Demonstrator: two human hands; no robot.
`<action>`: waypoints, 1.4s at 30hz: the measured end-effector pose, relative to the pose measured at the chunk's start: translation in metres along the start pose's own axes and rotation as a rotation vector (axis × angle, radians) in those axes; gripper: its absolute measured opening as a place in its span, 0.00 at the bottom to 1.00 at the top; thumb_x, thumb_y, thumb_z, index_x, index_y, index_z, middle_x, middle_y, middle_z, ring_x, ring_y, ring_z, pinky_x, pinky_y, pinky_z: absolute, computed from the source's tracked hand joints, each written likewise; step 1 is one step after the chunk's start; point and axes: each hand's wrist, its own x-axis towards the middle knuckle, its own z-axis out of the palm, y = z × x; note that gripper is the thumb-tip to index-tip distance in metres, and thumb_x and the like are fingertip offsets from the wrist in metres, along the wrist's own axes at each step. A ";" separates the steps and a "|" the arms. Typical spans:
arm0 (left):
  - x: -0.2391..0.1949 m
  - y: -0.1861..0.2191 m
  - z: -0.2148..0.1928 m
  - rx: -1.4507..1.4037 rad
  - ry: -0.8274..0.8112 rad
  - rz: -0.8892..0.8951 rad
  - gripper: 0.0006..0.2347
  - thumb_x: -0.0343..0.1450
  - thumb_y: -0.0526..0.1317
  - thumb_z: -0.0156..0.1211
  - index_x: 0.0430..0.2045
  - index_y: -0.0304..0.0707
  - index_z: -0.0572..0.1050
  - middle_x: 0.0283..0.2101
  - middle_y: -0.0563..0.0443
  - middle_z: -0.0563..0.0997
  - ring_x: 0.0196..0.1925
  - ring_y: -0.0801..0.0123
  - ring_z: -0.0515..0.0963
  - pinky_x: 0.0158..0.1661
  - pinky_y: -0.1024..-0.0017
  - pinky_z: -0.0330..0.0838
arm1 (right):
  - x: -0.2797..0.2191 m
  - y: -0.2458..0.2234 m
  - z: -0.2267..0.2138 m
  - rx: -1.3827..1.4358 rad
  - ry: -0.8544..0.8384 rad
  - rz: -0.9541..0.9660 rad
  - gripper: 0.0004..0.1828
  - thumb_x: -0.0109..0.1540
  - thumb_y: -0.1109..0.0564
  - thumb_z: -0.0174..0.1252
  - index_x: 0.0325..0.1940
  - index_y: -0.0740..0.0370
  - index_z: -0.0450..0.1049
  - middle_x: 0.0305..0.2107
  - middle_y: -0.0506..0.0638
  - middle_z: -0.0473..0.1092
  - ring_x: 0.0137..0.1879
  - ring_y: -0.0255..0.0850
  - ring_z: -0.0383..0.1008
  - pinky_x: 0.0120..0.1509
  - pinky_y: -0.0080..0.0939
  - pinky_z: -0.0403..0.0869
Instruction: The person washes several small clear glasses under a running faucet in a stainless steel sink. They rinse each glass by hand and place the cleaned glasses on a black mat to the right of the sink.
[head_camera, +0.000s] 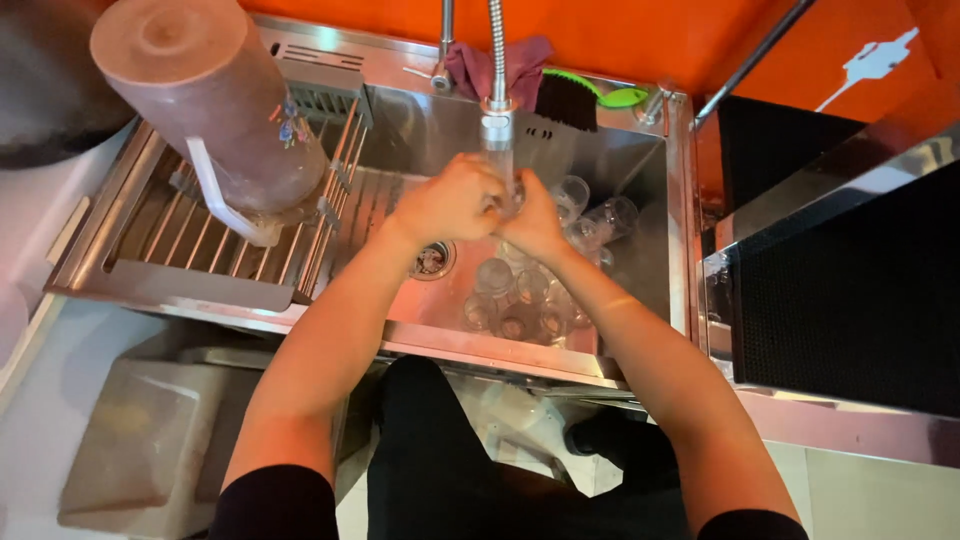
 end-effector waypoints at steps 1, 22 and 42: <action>-0.001 -0.004 0.007 0.040 -0.025 0.008 0.07 0.60 0.40 0.59 0.17 0.37 0.80 0.20 0.45 0.77 0.32 0.48 0.78 0.45 0.57 0.70 | 0.000 -0.002 0.000 0.012 0.074 -0.058 0.34 0.49 0.50 0.71 0.57 0.54 0.71 0.43 0.63 0.73 0.55 0.63 0.74 0.60 0.59 0.74; -0.009 -0.007 0.026 -0.937 0.158 -0.651 0.09 0.73 0.30 0.47 0.32 0.39 0.77 0.27 0.59 0.77 0.30 0.77 0.77 0.35 0.80 0.68 | -0.027 -0.043 -0.003 1.099 0.074 0.275 0.12 0.65 0.49 0.58 0.49 0.54 0.69 0.29 0.53 0.72 0.28 0.40 0.73 0.30 0.34 0.71; 0.002 0.034 0.009 -0.621 -0.076 -0.606 0.10 0.76 0.33 0.49 0.41 0.30 0.79 0.36 0.44 0.84 0.41 0.63 0.81 0.48 0.63 0.74 | -0.011 -0.008 0.003 1.104 -0.180 0.528 0.37 0.60 0.16 0.41 0.35 0.49 0.68 0.19 0.43 0.59 0.14 0.34 0.56 0.13 0.26 0.47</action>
